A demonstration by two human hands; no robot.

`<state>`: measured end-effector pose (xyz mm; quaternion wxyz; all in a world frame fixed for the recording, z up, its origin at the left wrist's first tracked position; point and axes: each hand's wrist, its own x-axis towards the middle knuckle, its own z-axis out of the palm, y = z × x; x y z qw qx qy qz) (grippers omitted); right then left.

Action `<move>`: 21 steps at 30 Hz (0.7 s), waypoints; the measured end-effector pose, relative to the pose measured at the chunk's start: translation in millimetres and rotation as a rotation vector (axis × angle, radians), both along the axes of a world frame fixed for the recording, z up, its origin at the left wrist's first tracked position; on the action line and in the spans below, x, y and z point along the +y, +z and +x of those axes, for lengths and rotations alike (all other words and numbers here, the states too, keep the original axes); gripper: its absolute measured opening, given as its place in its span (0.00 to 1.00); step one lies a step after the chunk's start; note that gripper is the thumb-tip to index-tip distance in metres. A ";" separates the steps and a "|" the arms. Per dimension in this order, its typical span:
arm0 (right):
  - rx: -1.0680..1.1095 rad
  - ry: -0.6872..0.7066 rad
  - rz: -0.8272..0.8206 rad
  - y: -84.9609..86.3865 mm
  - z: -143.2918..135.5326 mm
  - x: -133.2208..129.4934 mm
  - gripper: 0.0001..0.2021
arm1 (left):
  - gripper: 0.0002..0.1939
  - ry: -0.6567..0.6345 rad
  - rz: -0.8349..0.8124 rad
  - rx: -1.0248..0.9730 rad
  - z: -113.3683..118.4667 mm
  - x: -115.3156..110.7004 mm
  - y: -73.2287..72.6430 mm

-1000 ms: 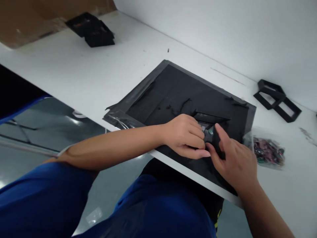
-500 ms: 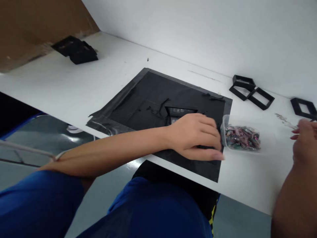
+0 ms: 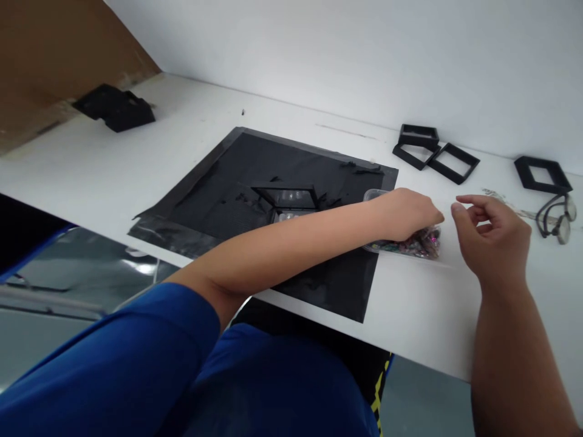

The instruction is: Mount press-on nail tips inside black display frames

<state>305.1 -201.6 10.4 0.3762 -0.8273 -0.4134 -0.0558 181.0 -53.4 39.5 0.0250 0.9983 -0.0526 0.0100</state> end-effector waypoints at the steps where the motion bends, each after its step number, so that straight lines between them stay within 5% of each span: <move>1: -0.009 0.019 -0.010 0.0 -0.3 -0.2 0.15 | 0.17 0.007 -0.002 0.003 0.0 1.2 -1.9; 7: -0.063 0.074 -0.052 -0.9 0.8 -1.4 0.14 | 0.16 0.057 -0.081 -0.045 -6.0 7.0 -5.8; 21: -0.048 0.032 -0.086 -5.2 3.3 -5.5 0.15 | 0.15 0.170 -1.149 -0.294 -71.7 -4.2 16.7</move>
